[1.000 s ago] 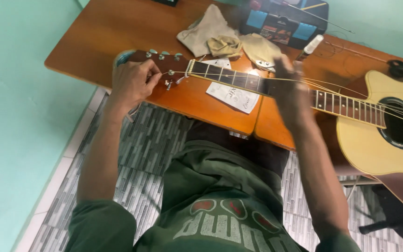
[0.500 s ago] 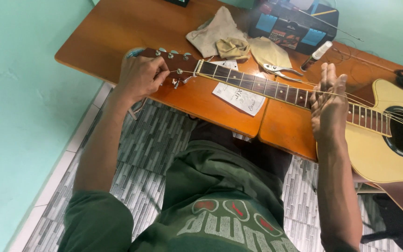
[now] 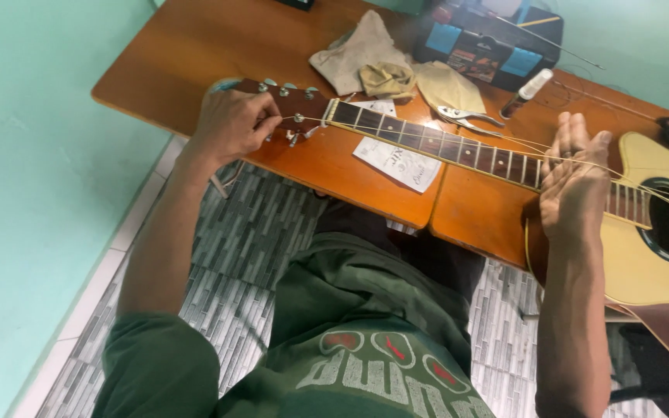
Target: The person replaces a guitar string by threading it through the tuning peg, winding it around the post, and tightening it. They use a pair of pliers to assist in winding the string and then pluck the string to test the tension.
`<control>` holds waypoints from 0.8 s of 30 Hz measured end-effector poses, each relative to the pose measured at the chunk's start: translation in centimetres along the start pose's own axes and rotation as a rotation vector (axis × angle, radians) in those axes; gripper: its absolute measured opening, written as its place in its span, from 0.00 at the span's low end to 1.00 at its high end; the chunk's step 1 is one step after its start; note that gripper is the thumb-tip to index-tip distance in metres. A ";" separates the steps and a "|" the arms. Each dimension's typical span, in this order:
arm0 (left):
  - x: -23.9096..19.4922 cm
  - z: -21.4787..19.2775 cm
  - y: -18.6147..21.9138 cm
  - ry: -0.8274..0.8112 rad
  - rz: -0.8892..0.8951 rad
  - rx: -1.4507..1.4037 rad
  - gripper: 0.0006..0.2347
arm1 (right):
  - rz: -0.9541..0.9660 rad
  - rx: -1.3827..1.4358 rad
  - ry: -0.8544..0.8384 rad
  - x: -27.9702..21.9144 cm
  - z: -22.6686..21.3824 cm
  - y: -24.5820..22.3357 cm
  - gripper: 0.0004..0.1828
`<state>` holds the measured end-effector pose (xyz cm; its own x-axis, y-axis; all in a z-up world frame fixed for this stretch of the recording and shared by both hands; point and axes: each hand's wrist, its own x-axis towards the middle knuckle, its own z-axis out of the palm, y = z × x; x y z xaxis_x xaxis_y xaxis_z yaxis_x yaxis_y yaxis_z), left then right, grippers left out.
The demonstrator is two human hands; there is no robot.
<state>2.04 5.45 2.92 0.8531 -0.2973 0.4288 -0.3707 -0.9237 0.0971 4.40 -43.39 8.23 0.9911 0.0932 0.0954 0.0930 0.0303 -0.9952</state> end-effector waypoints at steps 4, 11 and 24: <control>0.0 0.2 -0.1 -0.035 -0.035 -0.029 0.06 | -0.005 -0.027 -0.001 -0.1 0.3 -0.2 0.49; 0.0 0.5 0.0 -0.024 -0.063 -0.026 0.05 | 0.003 -0.054 0.018 -0.2 0.6 -0.4 0.49; 0.1 0.4 0.2 -0.006 -0.062 -0.043 0.06 | 0.004 -0.104 0.049 0.6 2.0 -0.2 0.51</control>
